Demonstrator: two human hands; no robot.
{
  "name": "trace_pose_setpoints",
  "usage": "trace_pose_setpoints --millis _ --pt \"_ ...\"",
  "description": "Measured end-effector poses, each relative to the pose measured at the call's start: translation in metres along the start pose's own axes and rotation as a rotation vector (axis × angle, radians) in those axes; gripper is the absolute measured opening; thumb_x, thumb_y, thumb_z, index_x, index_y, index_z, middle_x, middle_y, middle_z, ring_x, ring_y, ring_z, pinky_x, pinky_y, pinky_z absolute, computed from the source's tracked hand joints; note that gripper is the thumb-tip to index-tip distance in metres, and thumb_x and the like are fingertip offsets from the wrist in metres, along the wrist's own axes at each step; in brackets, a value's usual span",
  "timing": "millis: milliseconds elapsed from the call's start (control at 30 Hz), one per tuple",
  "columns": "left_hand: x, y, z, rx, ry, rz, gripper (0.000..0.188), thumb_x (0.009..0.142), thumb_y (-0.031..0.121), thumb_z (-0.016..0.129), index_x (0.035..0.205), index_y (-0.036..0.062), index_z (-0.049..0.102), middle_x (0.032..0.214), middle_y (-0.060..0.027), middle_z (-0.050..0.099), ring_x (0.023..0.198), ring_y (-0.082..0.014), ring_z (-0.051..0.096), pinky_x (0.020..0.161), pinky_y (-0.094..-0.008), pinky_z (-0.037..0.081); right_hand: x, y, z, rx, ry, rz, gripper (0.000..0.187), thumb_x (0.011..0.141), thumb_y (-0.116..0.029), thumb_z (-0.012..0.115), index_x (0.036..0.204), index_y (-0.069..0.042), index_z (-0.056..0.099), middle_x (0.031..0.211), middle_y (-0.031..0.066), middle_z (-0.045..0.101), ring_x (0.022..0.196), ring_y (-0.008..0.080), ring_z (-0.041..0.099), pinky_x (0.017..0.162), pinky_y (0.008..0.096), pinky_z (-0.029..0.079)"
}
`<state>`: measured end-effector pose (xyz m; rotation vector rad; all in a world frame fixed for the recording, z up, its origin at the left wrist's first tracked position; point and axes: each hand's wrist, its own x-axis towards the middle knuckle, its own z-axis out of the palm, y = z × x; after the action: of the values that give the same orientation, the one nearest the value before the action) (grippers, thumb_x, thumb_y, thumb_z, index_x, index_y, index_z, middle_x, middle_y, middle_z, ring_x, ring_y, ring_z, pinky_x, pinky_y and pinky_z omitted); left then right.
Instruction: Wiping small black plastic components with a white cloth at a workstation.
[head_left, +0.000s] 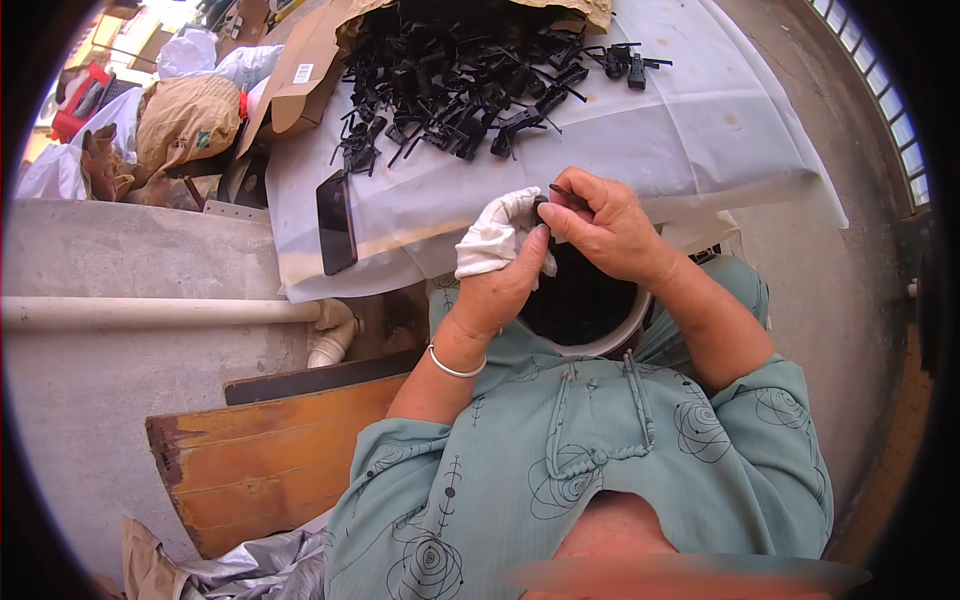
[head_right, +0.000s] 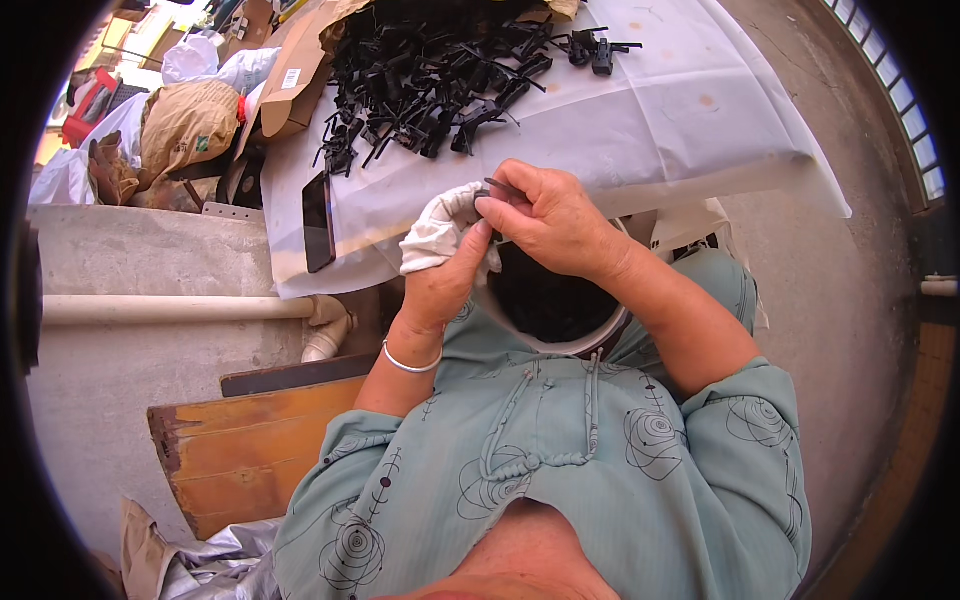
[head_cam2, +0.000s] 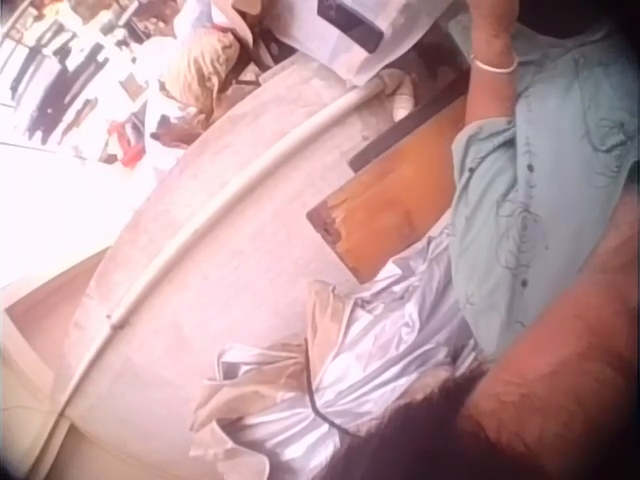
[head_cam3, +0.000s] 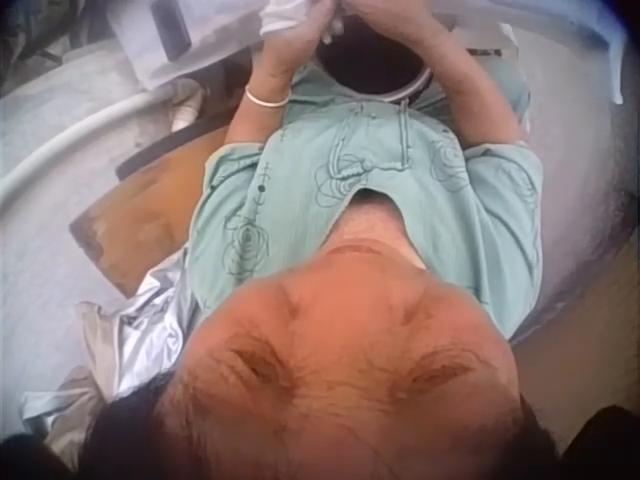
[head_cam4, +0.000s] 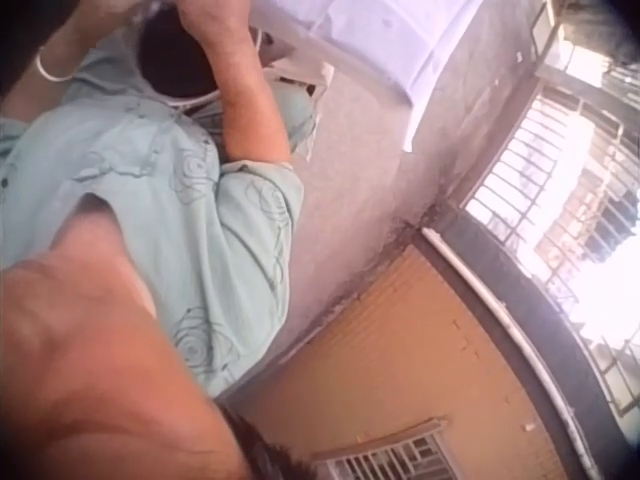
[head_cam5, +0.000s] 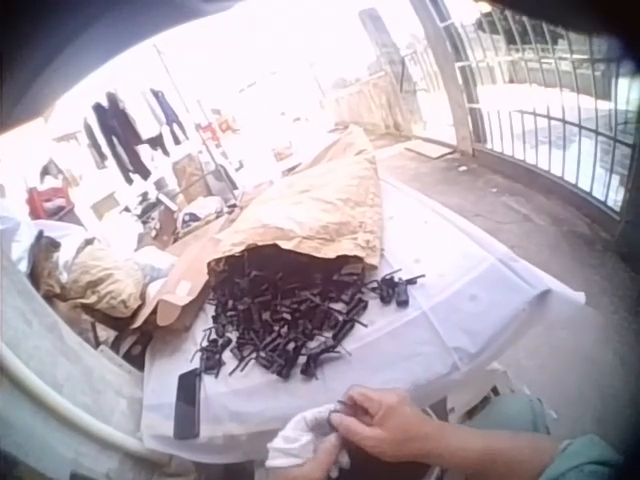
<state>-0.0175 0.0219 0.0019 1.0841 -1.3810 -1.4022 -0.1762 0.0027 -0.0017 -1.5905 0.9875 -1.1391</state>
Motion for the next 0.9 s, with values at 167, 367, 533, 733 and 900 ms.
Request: trace_pose_setpoints --millis 167,367,533,733,900 --pt "0.003 -0.005 0.001 0.089 0.067 0.068 0.031 0.085 0.003 0.054 0.114 -0.0018 0.048 0.089 -0.0051 0.057 0.06 -0.0053 0.05 0.05 -0.0188 0.044 0.004 0.009 -0.007 -0.013 -0.198 -0.04 0.024 0.091 -0.019 0.049 0.078 0.001 0.052 0.061 0.0056 0.047 0.058 0.0119 0.04 0.056 0.0283 0.039" --pt "0.005 -0.013 -0.002 0.506 0.093 0.334 0.031 0.086 0.002 0.052 0.116 -0.0024 0.046 0.094 -0.0073 0.056 0.073 -0.0086 0.053 0.062 -0.0209 0.047 0.003 0.016 0.008 0.009 -0.163 0.059 0.029 0.093 -0.02 0.047 0.074 0.002 0.051 0.062 0.0067 0.048 0.06 0.0118 0.04 0.057 0.0289 0.04" --pt "-0.001 -0.016 -0.003 0.561 0.109 0.351 0.03 0.086 0.003 0.054 0.115 -0.0015 0.046 0.097 -0.0061 0.055 0.084 -0.0097 0.052 0.077 -0.023 0.045 0.001 0.021 0.014 0.118 -0.16 0.029 0.029 0.093 -0.021 0.047 0.074 0.001 0.049 0.061 0.0019 0.043 0.061 0.0097 0.037 0.057 0.0267 0.038" --pt "0.006 -0.002 -0.02 -0.194 0.057 -0.031 0.026 0.09 0.009 0.05 0.115 0.0036 0.043 0.089 -0.0023 0.055 0.069 -0.0054 0.046 0.06 -0.0181 0.041 0.005 0.012 -0.009 -0.318 -0.305 -0.024 0.015 0.086 -0.016 0.057 0.087 -0.001 0.058 0.064 0.0086 0.053 0.055 0.0178 0.045 0.055 0.0286 0.041" --pt "0.006 0.003 -0.011 -0.116 0.067 -0.051 0.029 0.092 0.008 0.043 0.121 0.0047 0.039 0.084 -0.0017 0.056 0.056 -0.0039 0.041 0.049 -0.0171 0.036 0.006 0.027 -0.012 -0.177 -0.138 -0.313 0.015 0.075 -0.008 0.066 0.088 -0.002 0.061 0.067 0.0094 0.059 0.056 0.0222 0.052 0.054 0.0299 0.042"
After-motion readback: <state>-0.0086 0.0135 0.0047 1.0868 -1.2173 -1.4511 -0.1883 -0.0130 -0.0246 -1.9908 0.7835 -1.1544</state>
